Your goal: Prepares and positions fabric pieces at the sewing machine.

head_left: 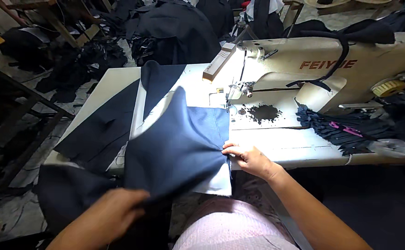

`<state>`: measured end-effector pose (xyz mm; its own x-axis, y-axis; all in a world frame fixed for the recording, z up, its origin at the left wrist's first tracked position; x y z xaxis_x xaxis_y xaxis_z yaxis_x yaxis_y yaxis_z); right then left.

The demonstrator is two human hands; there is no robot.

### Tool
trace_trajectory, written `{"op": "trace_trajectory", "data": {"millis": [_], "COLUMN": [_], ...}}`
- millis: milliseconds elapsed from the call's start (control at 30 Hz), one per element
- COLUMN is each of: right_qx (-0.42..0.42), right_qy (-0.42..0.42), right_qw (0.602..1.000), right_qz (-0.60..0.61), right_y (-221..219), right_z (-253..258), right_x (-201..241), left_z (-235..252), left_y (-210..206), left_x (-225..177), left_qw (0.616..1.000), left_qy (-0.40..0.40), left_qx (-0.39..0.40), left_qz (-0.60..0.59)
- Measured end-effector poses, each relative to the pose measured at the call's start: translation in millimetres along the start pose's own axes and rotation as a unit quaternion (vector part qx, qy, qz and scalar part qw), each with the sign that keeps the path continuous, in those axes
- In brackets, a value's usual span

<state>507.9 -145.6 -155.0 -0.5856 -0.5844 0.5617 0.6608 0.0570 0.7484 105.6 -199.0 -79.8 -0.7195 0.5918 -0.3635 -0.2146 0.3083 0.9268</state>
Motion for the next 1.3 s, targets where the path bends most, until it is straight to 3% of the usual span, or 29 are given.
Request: {"op": "trace_trajectory", "data": {"millis": [67,100,167,267,333,467,567,600,700,800,900,967,1067,1233,1300], "right_qx": [0.007,0.005,-0.004,-0.016,-0.027,-0.024,-0.063,-0.095,-0.222,-0.275,-0.205,-0.072,0.095,0.079,0.090], "right_qy": [0.006,0.012,0.020,0.011,0.008,-0.003,0.017,0.023,0.030,0.042,-0.011,-0.121,-0.216,-0.242,-0.254], "right_qw": [1.000,1.000,0.999,0.999,0.999,0.999,0.997,0.995,0.974,0.960,0.977,0.980,0.932,0.859,0.862], "right_qz": [-0.011,-0.023,-0.038,-0.034,-0.032,-0.026,-0.041,-0.036,-0.041,-0.038,0.054,0.141,0.275,0.443,0.430], "right_y": [3.0,3.8,4.1,1.9,-1.2,-4.9,-7.3,-7.4,-9.2,-14.3,-35.2,-52.4,-70.5,-84.0,-75.5], "right_z": [-0.3,-0.5,-1.2,-3.2,-5.2,-12.8,-16.2,-17.1,-25.0,-47.9,-70.7,-75.2,-66.4,-50.0,-50.6], "right_x": [2.8,3.9,5.2,6.6,5.8,3.8,2.8,3.4,7.7,17.4,31.7,36.7,35.8,43.6,45.7], "left_z": [9.4,22.0,62.0,144.8,189.0,228.0,229.9,225.5,203.4,180.6,173.3,173.9,174.0,174.7,174.9], "left_y": [16.7,22.7,32.2,21.8,6.6,-5.3,-6.2,-8.9,-29.1,-50.8,-70.2,-77.7,-80.2,-82.5,-84.1], "left_x": [-18.1,-24.1,-28.1,-10.4,10.4,34.2,21.0,13.0,-19.7,-48.8,-51.0,-47.7,-48.7,-48.2,-48.0], "left_qw": [0.978,0.973,0.987,0.992,0.991,0.992,0.985,0.988,0.970,0.954,0.966,0.970,0.968,0.964,0.963], "left_qy": [-0.114,-0.138,-0.137,-0.102,-0.067,0.123,0.165,0.139,-0.068,-0.153,-0.136,-0.123,-0.117,-0.122,-0.122], "left_qx": [0.141,0.144,0.068,-0.071,-0.117,-0.016,-0.020,-0.056,-0.233,-0.248,-0.204,-0.193,-0.206,-0.217,-0.221], "left_qz": [-0.102,-0.117,-0.057,-0.007,-0.004,0.019,0.035,0.035,-0.008,-0.065,-0.076,-0.081,-0.087,-0.091,-0.092]}}
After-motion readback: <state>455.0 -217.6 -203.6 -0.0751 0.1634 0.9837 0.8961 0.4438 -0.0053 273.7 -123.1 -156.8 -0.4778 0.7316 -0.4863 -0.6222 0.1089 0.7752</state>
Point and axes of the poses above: each hand's wrist, its own z-axis towards the middle knuckle, its own y-axis out of the back of the hand, x = y × z, the point moved 1 cm from there along z, towards the middle knuckle, and after that the axes turned 1 degree about -y, right-handed, at the moved point
